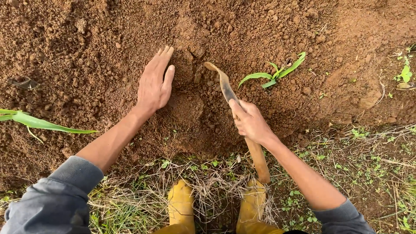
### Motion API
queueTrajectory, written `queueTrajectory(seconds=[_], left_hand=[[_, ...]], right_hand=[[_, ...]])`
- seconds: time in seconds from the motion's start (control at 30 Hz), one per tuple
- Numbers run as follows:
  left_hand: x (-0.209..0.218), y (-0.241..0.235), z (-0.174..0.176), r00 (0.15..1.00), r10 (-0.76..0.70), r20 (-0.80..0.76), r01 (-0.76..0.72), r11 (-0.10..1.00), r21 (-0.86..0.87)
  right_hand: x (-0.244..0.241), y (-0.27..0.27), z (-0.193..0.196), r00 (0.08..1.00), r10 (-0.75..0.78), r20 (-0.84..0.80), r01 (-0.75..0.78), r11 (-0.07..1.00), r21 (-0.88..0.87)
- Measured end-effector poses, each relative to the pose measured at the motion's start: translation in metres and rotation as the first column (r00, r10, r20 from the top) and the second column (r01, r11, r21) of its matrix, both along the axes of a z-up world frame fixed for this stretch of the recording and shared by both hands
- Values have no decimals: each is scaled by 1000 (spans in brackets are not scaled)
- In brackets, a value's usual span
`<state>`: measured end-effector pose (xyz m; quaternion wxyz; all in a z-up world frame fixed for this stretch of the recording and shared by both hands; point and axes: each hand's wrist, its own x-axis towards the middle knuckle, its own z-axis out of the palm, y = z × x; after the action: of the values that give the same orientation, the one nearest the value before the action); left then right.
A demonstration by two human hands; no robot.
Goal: Using a sickle to loosen soil and hands to mound it around the base of young plants in a field.
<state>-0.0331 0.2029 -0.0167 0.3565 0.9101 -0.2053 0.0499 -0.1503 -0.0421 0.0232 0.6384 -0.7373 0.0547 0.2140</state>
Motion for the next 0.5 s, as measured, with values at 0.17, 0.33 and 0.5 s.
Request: queueTrajectory(seconds=[0.17,0.33,0.5], left_hand=[[0,-3,-4,998,-49,41,40,980,194],[-3,3,-1,997,25,66,-22,999,-46],[-5,1,6,991,117,65,-95,957,-273]], right_hand=[[-6,-22,-16,995,-91,26,90,995,34],[35,13,18,999,-22,35,17,992,126],[13,13,-5,998,34,-58,-30,998,57]])
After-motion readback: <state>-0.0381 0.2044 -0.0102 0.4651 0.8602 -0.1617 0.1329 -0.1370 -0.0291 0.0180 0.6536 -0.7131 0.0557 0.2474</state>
